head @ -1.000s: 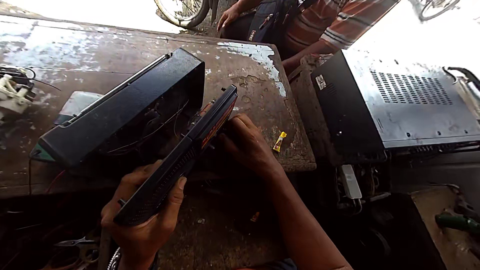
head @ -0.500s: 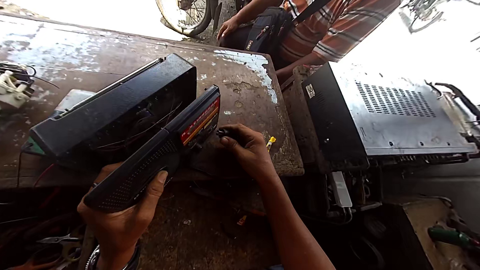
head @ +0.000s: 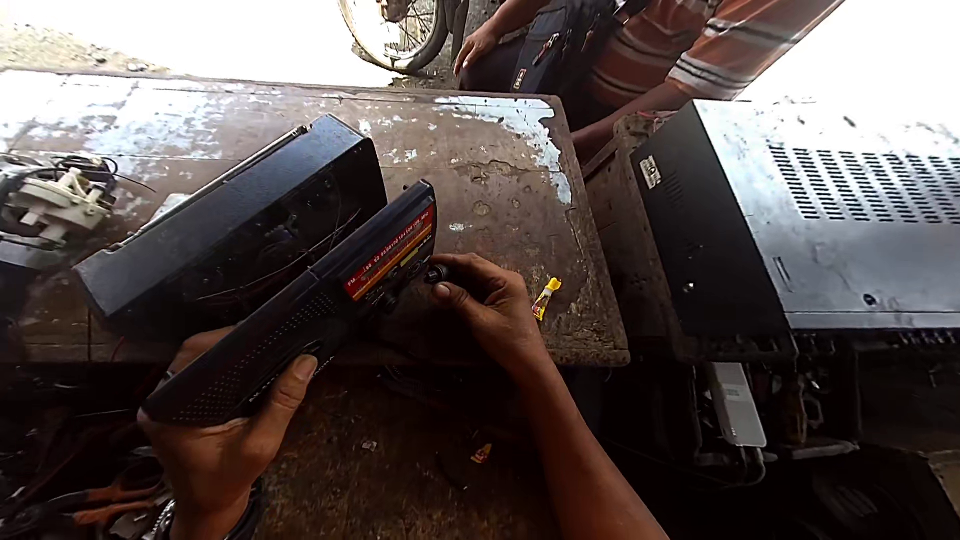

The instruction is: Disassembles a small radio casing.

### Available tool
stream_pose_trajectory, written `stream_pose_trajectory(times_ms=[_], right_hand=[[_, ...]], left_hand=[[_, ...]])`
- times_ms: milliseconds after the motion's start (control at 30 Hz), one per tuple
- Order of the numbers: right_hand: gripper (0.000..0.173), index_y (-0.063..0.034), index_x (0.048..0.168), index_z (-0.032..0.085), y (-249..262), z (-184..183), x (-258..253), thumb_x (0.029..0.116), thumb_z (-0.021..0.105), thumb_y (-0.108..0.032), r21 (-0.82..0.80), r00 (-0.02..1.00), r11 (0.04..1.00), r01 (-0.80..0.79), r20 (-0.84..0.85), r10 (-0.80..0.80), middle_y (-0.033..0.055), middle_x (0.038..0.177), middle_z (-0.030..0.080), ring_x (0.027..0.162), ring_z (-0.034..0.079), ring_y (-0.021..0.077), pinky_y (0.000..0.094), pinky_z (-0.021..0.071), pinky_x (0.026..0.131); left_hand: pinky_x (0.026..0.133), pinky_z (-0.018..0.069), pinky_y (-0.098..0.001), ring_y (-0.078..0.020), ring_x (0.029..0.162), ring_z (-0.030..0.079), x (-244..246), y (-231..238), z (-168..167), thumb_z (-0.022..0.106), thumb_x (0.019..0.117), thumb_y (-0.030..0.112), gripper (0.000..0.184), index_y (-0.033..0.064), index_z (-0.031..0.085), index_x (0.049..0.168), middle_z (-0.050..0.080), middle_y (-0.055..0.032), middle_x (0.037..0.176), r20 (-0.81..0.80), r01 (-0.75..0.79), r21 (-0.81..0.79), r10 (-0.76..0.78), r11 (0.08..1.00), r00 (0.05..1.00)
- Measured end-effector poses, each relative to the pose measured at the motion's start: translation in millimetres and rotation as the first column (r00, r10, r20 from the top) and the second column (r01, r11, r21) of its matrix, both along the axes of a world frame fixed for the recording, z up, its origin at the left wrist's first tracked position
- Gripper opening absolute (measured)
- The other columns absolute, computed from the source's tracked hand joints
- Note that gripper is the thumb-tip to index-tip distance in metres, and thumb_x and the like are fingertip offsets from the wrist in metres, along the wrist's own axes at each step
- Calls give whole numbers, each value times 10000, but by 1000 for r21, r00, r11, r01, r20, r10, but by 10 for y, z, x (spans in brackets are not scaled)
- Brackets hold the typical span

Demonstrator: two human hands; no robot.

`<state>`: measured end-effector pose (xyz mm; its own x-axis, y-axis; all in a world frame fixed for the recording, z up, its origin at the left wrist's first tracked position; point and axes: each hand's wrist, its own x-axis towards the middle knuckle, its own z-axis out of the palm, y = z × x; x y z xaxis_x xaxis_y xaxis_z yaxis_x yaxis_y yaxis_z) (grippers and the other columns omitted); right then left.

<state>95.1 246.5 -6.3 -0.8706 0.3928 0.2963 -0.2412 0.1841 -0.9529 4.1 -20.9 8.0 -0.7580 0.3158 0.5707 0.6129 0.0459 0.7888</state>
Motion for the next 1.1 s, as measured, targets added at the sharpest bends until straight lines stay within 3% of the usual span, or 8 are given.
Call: stream_pose_trajectory(times_ms=[100,167,233,400,500,700,800,1100], right_hand=[[309,-1,1267,684,12,-1,14,961,698,-36,-23,1000,999,-22,-15,21,100,1119,713,920,708,148,292,623,818],[305,-1,1267,685,17,0,22,964,694,-40,-24,999,999,-32,-23,31,100,1115,718,917,711,146,289,624,812],[294,-1,1260,688,25,6,27,969,686,-46,-22,999,999,-41,-32,40,97,1104,716,916,708,143,287,622,808],[243,3,1216,698,-68,46,62,991,668,-85,-96,990,986,-136,-60,131,86,1016,727,803,686,126,268,602,719],[223,25,1173,695,-248,85,91,985,681,-95,-176,966,951,-255,-93,242,86,935,727,729,660,104,240,575,652],[253,34,1200,686,-530,43,87,964,700,-58,-300,938,890,-344,-145,314,110,975,733,802,701,135,271,616,712],[261,33,1203,690,-603,13,74,959,707,-58,-288,938,894,-343,-155,310,105,977,735,791,695,129,258,607,704],[240,34,1177,696,-708,-30,64,958,713,-61,-287,925,885,-366,-214,313,112,1000,726,804,693,137,275,611,714]], left_hand=[[946,586,-347,-169,1081,688,1,-29,232,816,842,258,552,91,586,1316,699,-18,1212,-69,12,-69,-17,998,997],[978,589,-429,-264,1124,693,9,-37,385,801,847,192,573,66,539,1341,699,-91,1243,-107,1,-87,-11,996,994],[1002,580,-440,-271,1149,687,30,-31,500,780,852,139,573,64,521,1358,698,-98,1257,-155,-33,-139,11,990,988],[1024,542,-365,-206,1185,658,96,0,762,674,901,152,261,20,734,1119,696,-138,1222,-333,-166,-441,10,882,943],[994,536,-348,-195,1172,657,194,87,903,615,930,165,232,75,766,1081,701,-129,1214,-391,-243,-562,4,791,920],[985,526,-386,-210,1231,608,239,219,975,676,924,320,266,177,769,1129,621,-99,1364,-346,-171,-699,-119,695,931],[973,525,-384,-193,1226,603,225,229,968,694,935,360,268,210,776,1141,594,-80,1402,-329,-154,-719,-137,677,934],[982,524,-407,-202,1243,588,235,232,975,673,952,307,181,216,800,1043,551,-85,1448,-301,-116,-747,-178,655,937]])
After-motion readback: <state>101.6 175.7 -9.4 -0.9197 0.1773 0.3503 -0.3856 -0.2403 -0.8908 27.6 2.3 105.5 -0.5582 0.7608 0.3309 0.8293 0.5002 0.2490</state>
